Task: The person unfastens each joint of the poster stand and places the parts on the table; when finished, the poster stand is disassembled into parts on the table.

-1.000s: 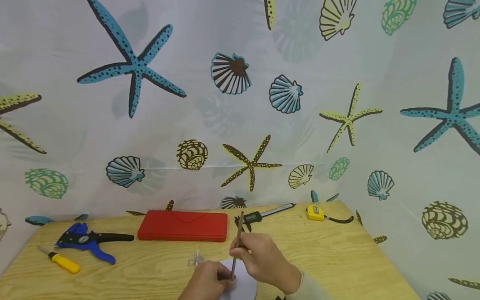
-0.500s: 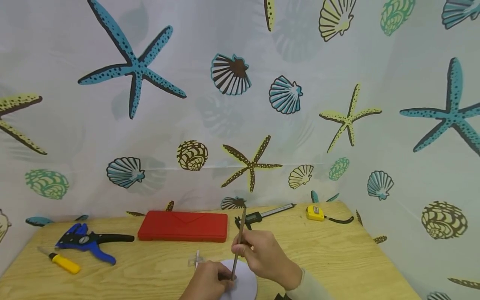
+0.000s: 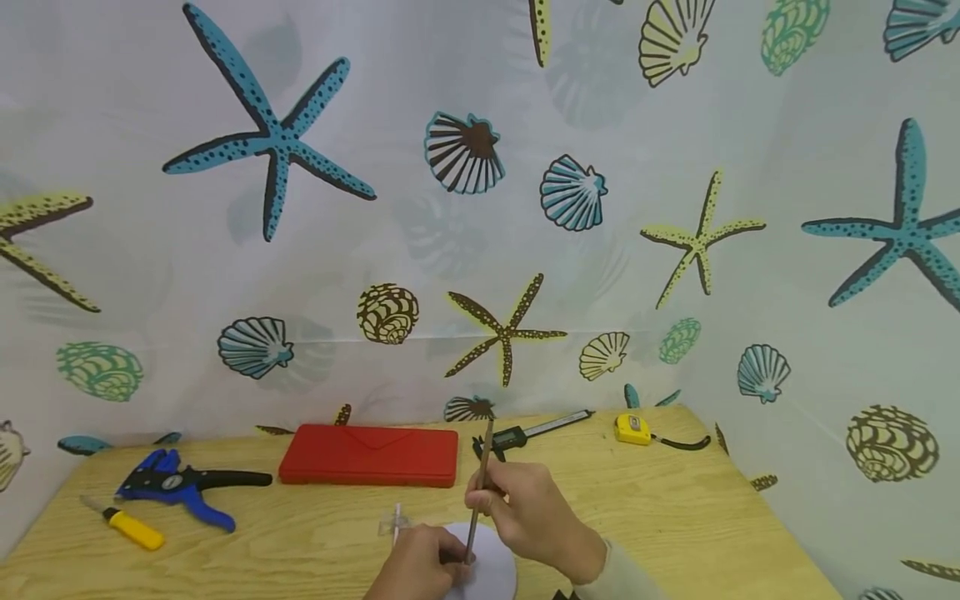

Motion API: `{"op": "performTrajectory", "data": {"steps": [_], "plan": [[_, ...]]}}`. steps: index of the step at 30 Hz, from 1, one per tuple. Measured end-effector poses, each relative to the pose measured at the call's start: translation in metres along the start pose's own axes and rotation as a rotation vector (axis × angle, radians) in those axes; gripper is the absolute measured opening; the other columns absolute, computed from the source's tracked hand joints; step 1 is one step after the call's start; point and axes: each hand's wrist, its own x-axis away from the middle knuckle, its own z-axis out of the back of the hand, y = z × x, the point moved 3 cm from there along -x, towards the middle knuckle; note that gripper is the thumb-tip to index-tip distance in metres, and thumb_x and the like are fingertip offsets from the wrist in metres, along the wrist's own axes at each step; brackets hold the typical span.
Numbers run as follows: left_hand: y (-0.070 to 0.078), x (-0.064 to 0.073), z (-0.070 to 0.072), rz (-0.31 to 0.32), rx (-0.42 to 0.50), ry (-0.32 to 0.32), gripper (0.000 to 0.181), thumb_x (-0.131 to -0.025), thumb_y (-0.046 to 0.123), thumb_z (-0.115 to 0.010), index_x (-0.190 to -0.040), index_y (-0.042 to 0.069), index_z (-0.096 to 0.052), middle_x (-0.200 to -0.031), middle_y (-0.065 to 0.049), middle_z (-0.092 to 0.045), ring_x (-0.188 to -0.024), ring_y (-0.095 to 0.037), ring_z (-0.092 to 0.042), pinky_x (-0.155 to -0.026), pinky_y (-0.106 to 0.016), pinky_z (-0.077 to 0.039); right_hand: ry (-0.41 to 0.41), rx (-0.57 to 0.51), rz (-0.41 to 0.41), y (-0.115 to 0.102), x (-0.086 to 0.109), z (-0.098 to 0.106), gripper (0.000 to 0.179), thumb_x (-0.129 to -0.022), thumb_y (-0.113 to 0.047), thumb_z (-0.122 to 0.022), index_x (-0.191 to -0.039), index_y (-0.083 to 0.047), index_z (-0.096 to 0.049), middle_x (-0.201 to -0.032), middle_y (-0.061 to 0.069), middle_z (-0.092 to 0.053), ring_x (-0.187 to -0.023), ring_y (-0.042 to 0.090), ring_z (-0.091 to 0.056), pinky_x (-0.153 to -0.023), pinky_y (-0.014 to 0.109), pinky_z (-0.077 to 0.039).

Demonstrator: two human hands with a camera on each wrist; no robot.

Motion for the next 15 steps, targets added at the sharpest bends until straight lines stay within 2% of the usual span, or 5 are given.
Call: {"op": "performTrajectory", "data": {"steps": [4,10,15], "plan": [[0.0012,0.0005,-0.0012,-0.011,-0.007,0.012,0.005,-0.08,-0.001,-0.078,-0.085,0.0,-0.078,-0.077,-0.007,-0.077,-0.073,-0.012,-0.063,-0.064,-0.031,-0.054,0.008,0.039,0.059,-0.0032,0.0019,0.0015,0.005,-0.091,-0.01,-0.072,-0.09,-0.009,-0.067,-0.078,-0.001,-0.071,-0.072,-0.002,-0.065,-0.07,0.009,-0.052],[0.0017,0.0008,-0.0028,0.018,-0.002,0.001,0.006,-0.081,0.001,-0.079,-0.087,0.0,-0.078,-0.08,-0.006,-0.077,-0.076,-0.012,-0.064,-0.067,-0.035,-0.055,0.02,0.014,0.002,-0.0005,0.0002,0.0027,0.006,-0.09,-0.008,-0.072,-0.09,-0.009,-0.066,-0.073,-0.002,-0.069,-0.068,-0.004,-0.062,-0.066,0.008,-0.051],[0.0028,0.0003,-0.0025,0.022,-0.011,-0.001,0.005,-0.081,0.0,-0.078,-0.086,0.001,-0.078,-0.078,-0.006,-0.076,-0.074,-0.013,-0.062,-0.066,-0.033,-0.054,0.01,0.038,0.041,-0.0035,0.001,0.0034,0.007,-0.09,-0.008,-0.072,-0.092,-0.009,-0.066,-0.077,-0.001,-0.071,-0.071,-0.003,-0.064,-0.068,0.008,-0.052]]}}
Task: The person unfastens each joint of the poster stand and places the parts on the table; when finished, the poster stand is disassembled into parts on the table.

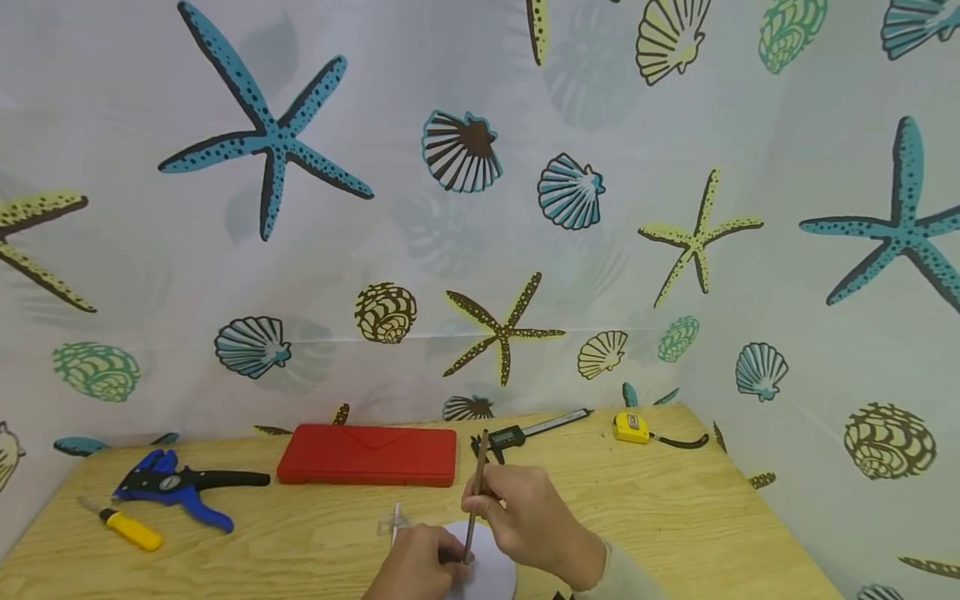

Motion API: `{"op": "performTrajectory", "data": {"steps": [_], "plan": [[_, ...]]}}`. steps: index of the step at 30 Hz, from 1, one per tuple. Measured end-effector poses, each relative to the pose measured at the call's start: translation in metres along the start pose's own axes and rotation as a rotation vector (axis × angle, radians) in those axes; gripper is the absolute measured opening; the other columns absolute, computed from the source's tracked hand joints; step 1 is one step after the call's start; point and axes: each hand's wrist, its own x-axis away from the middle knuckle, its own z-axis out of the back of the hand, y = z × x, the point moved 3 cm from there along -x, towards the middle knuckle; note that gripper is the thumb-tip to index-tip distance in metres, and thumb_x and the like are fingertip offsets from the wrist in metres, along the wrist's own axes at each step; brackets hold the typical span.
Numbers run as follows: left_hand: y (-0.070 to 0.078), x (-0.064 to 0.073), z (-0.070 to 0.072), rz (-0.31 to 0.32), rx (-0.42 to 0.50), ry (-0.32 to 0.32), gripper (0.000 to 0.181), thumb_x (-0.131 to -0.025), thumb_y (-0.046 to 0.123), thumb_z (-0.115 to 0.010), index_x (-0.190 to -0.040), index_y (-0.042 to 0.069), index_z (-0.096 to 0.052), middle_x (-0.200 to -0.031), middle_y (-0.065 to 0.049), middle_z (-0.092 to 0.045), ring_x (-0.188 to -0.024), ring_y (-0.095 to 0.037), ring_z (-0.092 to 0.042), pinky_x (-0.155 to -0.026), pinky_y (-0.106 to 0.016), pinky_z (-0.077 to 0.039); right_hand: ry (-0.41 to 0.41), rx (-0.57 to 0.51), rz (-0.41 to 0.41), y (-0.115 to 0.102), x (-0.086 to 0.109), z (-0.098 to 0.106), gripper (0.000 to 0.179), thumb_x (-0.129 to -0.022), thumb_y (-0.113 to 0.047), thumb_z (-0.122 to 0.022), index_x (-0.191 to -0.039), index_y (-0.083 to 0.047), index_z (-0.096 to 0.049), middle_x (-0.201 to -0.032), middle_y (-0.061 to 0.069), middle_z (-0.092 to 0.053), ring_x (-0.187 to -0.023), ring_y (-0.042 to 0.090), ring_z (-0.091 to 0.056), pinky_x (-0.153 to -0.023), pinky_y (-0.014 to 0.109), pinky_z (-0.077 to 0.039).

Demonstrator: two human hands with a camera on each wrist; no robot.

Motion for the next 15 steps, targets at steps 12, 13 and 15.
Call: {"op": "performTrajectory", "data": {"steps": [12,13,15], "plan": [[-0.0006,-0.0003,-0.0001,0.009,-0.002,-0.015,0.006,-0.081,0.0,-0.078,-0.087,0.001,-0.078,-0.079,-0.006,-0.076,-0.075,-0.013,-0.063,-0.067,-0.035,-0.055,0.004,-0.016,-0.039,-0.001,-0.0012,0.0011,0.005,-0.09,-0.01,-0.072,-0.091,-0.009,-0.067,-0.077,-0.001,-0.071,-0.071,-0.003,-0.065,-0.069,0.009,-0.052],[-0.0005,-0.0003,0.0002,0.007,-0.003,-0.014,0.006,-0.081,0.0,-0.078,-0.087,0.001,-0.078,-0.079,-0.006,-0.076,-0.075,-0.013,-0.064,-0.067,-0.035,-0.055,0.006,-0.014,-0.032,-0.0007,-0.001,0.0013,0.005,-0.09,-0.009,-0.072,-0.091,-0.008,-0.067,-0.076,-0.001,-0.07,-0.07,-0.003,-0.064,-0.068,0.009,-0.052],[-0.0002,0.0,0.0005,-0.005,-0.005,-0.011,0.006,-0.081,0.001,-0.079,-0.087,0.001,-0.078,-0.08,-0.006,-0.077,-0.076,-0.012,-0.064,-0.067,-0.034,-0.055,0.013,-0.017,-0.024,0.001,-0.0013,0.0017,0.005,-0.09,-0.008,-0.071,-0.091,-0.009,-0.066,-0.074,-0.001,-0.069,-0.068,-0.004,-0.062,-0.066,0.008,-0.051]]}}
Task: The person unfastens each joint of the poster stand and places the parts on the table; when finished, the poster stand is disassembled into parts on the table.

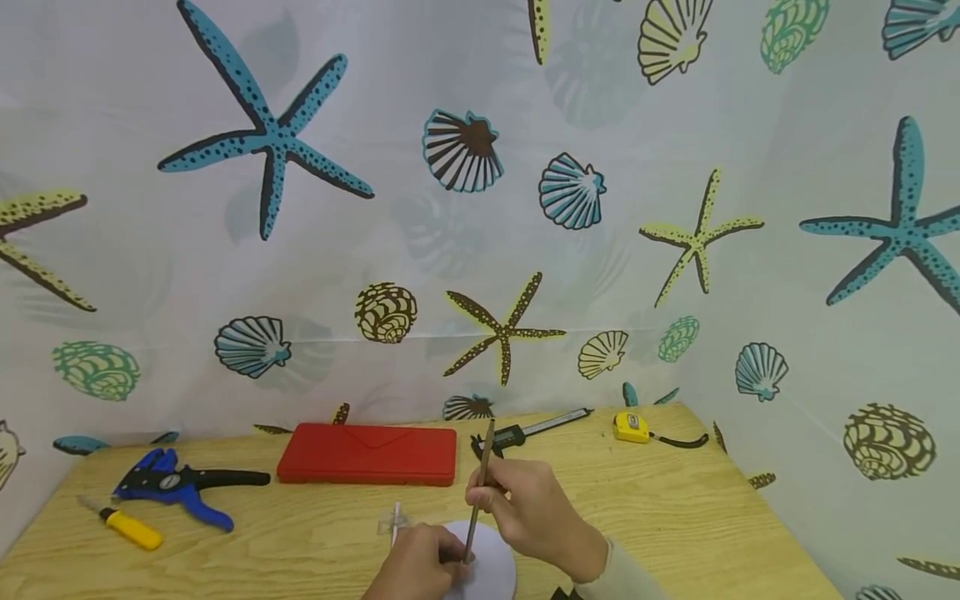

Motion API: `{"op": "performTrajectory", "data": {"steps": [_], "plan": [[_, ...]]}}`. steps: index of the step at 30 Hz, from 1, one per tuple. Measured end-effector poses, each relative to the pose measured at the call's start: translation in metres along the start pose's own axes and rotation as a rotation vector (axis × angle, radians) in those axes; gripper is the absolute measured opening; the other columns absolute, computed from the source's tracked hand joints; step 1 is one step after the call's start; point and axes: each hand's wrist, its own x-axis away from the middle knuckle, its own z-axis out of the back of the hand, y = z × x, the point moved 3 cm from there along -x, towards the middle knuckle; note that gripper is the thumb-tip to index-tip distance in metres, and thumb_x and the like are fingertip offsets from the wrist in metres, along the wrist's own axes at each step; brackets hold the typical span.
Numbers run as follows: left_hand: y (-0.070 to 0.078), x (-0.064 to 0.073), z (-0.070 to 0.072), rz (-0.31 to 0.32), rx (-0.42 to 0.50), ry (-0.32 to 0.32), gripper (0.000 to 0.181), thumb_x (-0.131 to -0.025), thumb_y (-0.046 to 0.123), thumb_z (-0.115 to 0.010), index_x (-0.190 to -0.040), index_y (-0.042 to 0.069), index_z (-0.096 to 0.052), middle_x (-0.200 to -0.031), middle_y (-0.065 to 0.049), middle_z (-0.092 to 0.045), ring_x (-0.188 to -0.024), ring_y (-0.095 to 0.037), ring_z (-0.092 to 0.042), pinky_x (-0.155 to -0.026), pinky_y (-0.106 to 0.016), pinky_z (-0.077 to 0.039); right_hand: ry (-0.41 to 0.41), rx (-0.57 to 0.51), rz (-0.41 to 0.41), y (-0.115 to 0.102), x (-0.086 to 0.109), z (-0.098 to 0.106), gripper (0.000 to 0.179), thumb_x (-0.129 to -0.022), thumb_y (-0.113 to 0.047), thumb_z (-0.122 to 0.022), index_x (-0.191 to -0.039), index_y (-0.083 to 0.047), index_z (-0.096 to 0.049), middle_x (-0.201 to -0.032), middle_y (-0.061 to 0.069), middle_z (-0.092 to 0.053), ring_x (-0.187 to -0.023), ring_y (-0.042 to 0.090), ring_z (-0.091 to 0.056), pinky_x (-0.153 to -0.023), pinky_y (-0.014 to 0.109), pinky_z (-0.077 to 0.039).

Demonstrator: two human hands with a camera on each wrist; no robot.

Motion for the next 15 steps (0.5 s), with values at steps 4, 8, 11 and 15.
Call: {"op": "performTrajectory", "data": {"steps": [4,8,11,15], "plan": [[0.0008,0.0007,0.0014,-0.011,-0.001,0.006,0.005,-0.081,0.001,-0.079,-0.086,0.001,-0.078,-0.079,-0.006,-0.077,-0.076,-0.012,-0.064,-0.067,-0.033,-0.054,0.005,-0.019,-0.027,0.0007,-0.0012,-0.0003,0.005,-0.092,-0.011,-0.07,-0.09,-0.01,-0.066,-0.073,-0.001,-0.069,-0.067,-0.004,-0.061,-0.065,0.008,-0.052],[0.0007,0.002,0.0006,-0.006,0.006,0.006,0.006,-0.08,-0.001,-0.078,-0.086,0.001,-0.078,-0.078,-0.006,-0.076,-0.074,-0.013,-0.063,-0.065,-0.033,-0.053,0.001,0.01,0.001,-0.0036,0.0008,0.0,0.005,-0.092,-0.012,-0.071,-0.091,-0.009,-0.068,-0.076,-0.001,-0.071,-0.07,-0.003,-0.063,-0.068,0.009,-0.052],[0.0002,0.0022,0.0003,-0.009,0.007,0.006,0.006,-0.08,-0.001,-0.078,-0.086,0.001,-0.078,-0.078,-0.006,-0.076,-0.075,-0.012,-0.063,-0.065,-0.033,-0.053,0.017,0.017,0.01,-0.0043,0.0008,0.0012,0.005,-0.09,-0.009,-0.072,-0.091,-0.009,-0.067,-0.075,-0.001,-0.071,-0.068,-0.001,-0.064,-0.067,0.01,-0.052],[0.0001,0.0014,0.0011,-0.036,-0.003,0.013,0.005,-0.08,0.001,-0.079,-0.085,0.002,-0.079,-0.077,-0.005,-0.076,-0.075,-0.011,-0.063,-0.064,-0.031,-0.052,0.03,0.012,0.009,-0.0031,-0.0005,0.0024,0.005,-0.092,-0.012,-0.07,-0.09,-0.009,-0.067,-0.074,-0.002,-0.07,-0.066,-0.002,-0.064,-0.066,0.009,-0.052]]}}
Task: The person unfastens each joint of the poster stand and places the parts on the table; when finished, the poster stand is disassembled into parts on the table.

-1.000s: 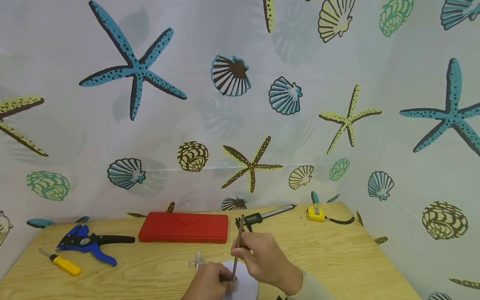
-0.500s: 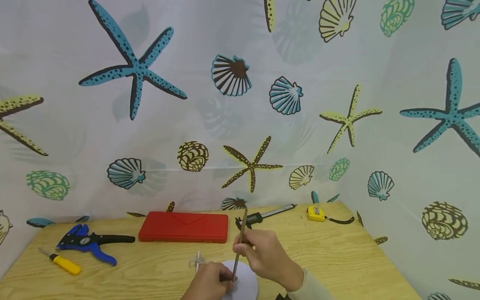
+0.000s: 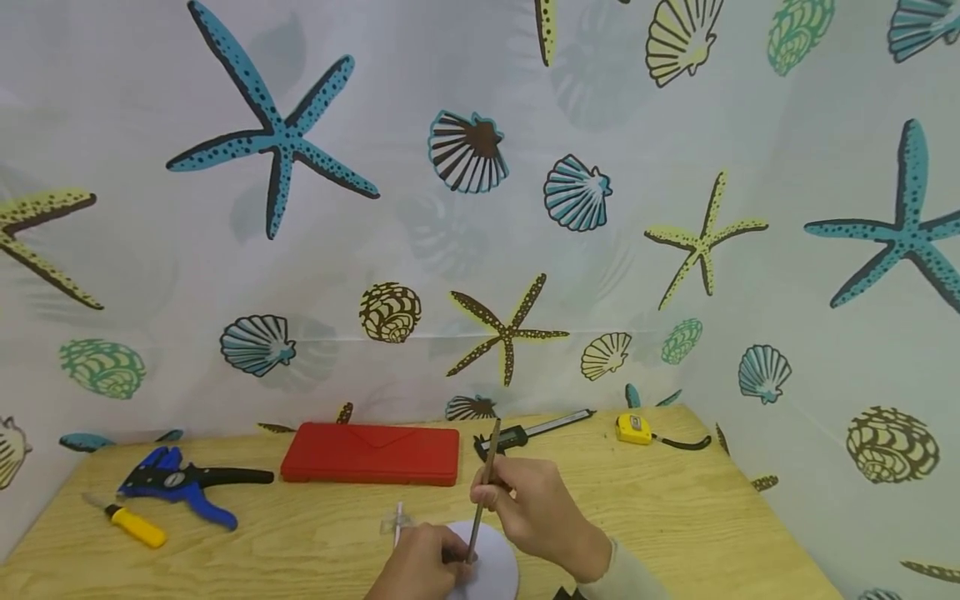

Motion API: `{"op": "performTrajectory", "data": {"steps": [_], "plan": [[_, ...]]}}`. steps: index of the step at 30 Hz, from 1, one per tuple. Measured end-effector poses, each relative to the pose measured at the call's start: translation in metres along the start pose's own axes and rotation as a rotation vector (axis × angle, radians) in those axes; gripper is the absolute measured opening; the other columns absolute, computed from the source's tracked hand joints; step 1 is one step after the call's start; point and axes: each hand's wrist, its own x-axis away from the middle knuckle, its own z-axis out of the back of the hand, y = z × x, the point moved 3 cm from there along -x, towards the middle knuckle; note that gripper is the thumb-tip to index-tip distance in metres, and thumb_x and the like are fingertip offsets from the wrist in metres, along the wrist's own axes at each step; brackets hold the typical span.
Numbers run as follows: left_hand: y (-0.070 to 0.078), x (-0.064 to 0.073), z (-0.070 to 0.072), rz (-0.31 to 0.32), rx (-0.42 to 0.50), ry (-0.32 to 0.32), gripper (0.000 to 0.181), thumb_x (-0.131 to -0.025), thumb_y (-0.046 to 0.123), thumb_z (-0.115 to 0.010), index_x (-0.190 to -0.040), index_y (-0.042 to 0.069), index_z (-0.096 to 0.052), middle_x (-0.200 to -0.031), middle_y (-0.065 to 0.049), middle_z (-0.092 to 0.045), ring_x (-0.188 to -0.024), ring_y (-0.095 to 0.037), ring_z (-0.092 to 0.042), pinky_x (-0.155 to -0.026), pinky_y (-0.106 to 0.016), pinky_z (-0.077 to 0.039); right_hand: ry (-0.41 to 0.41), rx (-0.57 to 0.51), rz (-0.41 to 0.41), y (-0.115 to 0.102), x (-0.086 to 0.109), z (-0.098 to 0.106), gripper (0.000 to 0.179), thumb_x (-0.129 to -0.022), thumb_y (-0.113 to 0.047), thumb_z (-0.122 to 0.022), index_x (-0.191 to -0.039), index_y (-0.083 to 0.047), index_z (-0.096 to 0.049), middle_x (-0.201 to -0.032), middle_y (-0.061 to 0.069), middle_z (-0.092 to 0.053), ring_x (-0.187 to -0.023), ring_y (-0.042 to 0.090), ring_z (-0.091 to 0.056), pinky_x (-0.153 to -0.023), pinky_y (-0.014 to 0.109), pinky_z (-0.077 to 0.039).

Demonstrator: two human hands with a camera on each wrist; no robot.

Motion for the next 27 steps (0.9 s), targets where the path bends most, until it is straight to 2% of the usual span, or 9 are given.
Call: {"op": "performTrajectory", "data": {"steps": [3,10,15,20,25,27], "plan": [[-0.0002,-0.0006,0.0002,-0.001,-0.002,-0.004,0.005,-0.08,0.001,-0.079,-0.086,0.002,-0.079,-0.078,-0.004,-0.076,-0.074,-0.011,-0.062,-0.063,-0.03,-0.051,-0.001,0.009,0.016,-0.0004,0.0004,0.0003,0.005,-0.093,-0.013,-0.07,-0.091,-0.009,-0.067,-0.075,-0.002,-0.071,-0.068,-0.003,-0.064,-0.067,0.009,-0.052],[-0.002,-0.001,-0.0006,0.047,0.001,-0.014,0.006,-0.081,0.0,-0.077,-0.087,0.002,-0.079,-0.08,-0.005,-0.076,-0.078,-0.013,-0.064,-0.069,-0.036,-0.055,0.01,0.009,0.002,-0.0007,0.0014,-0.0007,0.006,-0.089,-0.008,-0.073,-0.091,-0.01,-0.067,-0.076,-0.002,-0.071,-0.068,-0.002,-0.064,-0.067,0.009,-0.053],[-0.0012,-0.0008,0.0002,0.038,-0.004,-0.01,0.006,-0.081,0.001,-0.078,-0.087,0.003,-0.079,-0.08,-0.004,-0.077,-0.078,-0.012,-0.064,-0.069,-0.035,-0.055,0.039,0.022,0.024,-0.0017,0.0003,0.0002,0.007,-0.089,-0.007,-0.073,-0.091,-0.01,-0.067,-0.075,-0.002,-0.071,-0.066,-0.002,-0.064,-0.066,0.009,-0.052],[0.0004,-0.0005,0.0002,0.019,-0.012,0.002,0.007,-0.08,0.0,-0.078,-0.085,0.004,-0.08,-0.076,-0.003,-0.076,-0.074,-0.011,-0.062,-0.064,-0.031,-0.051,0.049,0.034,0.078,-0.0035,0.0005,0.0014,0.006,-0.089,-0.008,-0.073,-0.091,-0.01,-0.068,-0.075,-0.002,-0.071,-0.066,-0.001,-0.063,-0.067,0.009,-0.052],[0.0022,-0.0002,-0.0002,-0.002,-0.021,0.002,0.005,-0.08,0.004,-0.08,-0.086,0.003,-0.079,-0.077,-0.002,-0.076,-0.074,-0.009,-0.062,-0.062,-0.028,-0.049,0.085,0.022,0.018,0.0008,-0.0002,0.0031,0.006,-0.089,-0.01,-0.073,-0.088,-0.01,-0.067,-0.07,-0.002,-0.07,-0.061,-0.002,-0.062,-0.062,0.008,-0.051],[0.0028,0.0003,-0.0003,-0.002,-0.02,0.003,0.005,-0.08,0.004,-0.08,-0.085,0.003,-0.079,-0.076,-0.002,-0.075,-0.073,-0.009,-0.062,-0.062,-0.028,-0.049,0.083,0.022,0.017,0.0002,0.0,0.003,0.005,-0.09,-0.011,-0.072,-0.089,-0.01,-0.068,-0.07,-0.003,-0.07,-0.062,-0.002,-0.062,-0.062,0.009,-0.051]]}}
